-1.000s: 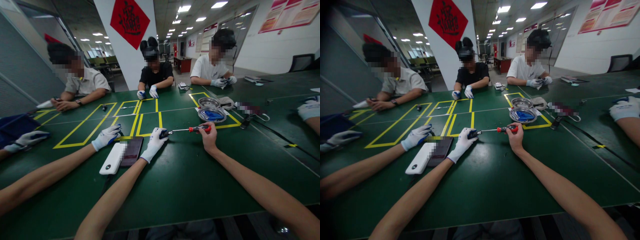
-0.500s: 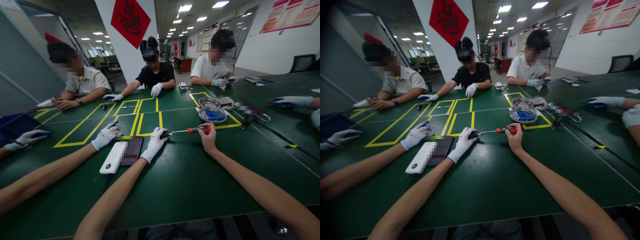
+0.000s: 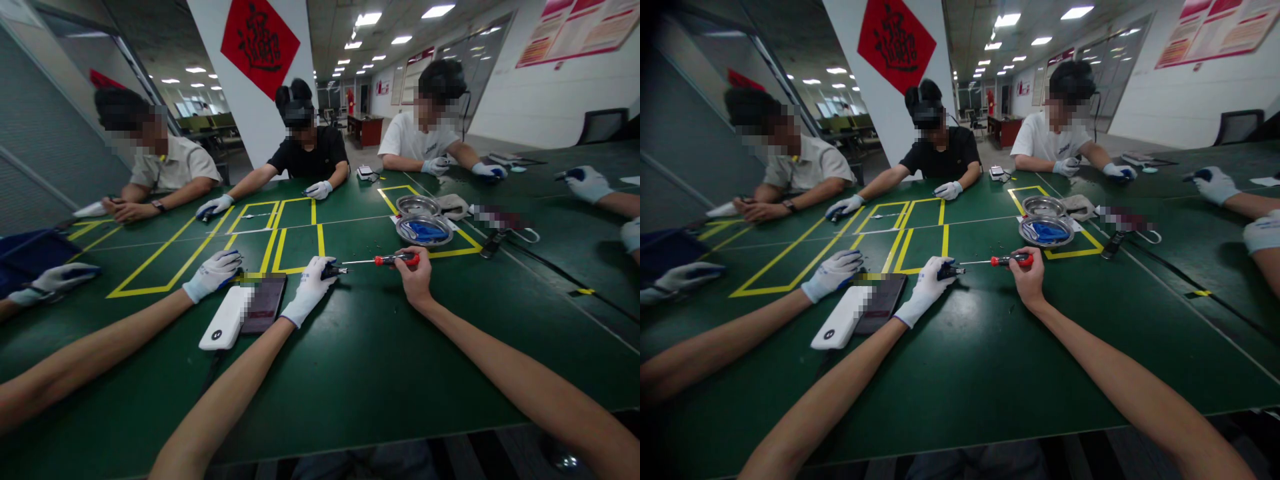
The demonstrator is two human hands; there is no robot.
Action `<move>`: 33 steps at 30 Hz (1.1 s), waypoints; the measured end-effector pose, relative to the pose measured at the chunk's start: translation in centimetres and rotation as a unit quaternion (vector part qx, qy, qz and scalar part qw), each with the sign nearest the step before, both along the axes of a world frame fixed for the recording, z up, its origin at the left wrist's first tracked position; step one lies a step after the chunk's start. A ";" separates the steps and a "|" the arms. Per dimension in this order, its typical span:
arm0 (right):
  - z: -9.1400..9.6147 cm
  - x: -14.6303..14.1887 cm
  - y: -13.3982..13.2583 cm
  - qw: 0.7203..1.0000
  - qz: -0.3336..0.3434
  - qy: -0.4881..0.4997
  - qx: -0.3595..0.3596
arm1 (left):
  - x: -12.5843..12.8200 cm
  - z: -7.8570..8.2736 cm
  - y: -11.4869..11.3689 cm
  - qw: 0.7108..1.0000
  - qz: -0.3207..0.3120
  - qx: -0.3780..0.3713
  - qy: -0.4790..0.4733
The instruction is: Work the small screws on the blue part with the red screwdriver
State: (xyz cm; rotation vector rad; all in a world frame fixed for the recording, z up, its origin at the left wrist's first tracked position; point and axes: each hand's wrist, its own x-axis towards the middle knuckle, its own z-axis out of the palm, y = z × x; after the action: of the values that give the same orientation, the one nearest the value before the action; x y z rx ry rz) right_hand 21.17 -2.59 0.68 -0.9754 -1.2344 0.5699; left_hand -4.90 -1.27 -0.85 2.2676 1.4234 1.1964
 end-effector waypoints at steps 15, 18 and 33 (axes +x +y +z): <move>0.7 -0.4 -0.7 0.999 0.042 -0.016 -0.001 | 0.2 0.2 -0.2 1.000 -0.012 0.005 0.014; 0.7 -0.4 -0.7 0.999 0.043 -0.014 -0.004 | 0.2 0.2 -0.2 1.000 -0.010 0.002 0.014; 0.1 -0.2 -0.3 1.000 0.030 -0.004 -0.005 | 0.1 0.1 -0.1 1.000 -0.009 0.006 -0.010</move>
State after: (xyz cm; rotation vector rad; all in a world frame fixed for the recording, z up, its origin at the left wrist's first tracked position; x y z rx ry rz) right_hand 20.95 -2.93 0.75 -0.9513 -1.2725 0.6208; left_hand -4.81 -1.41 -0.74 2.2654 1.3890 1.2209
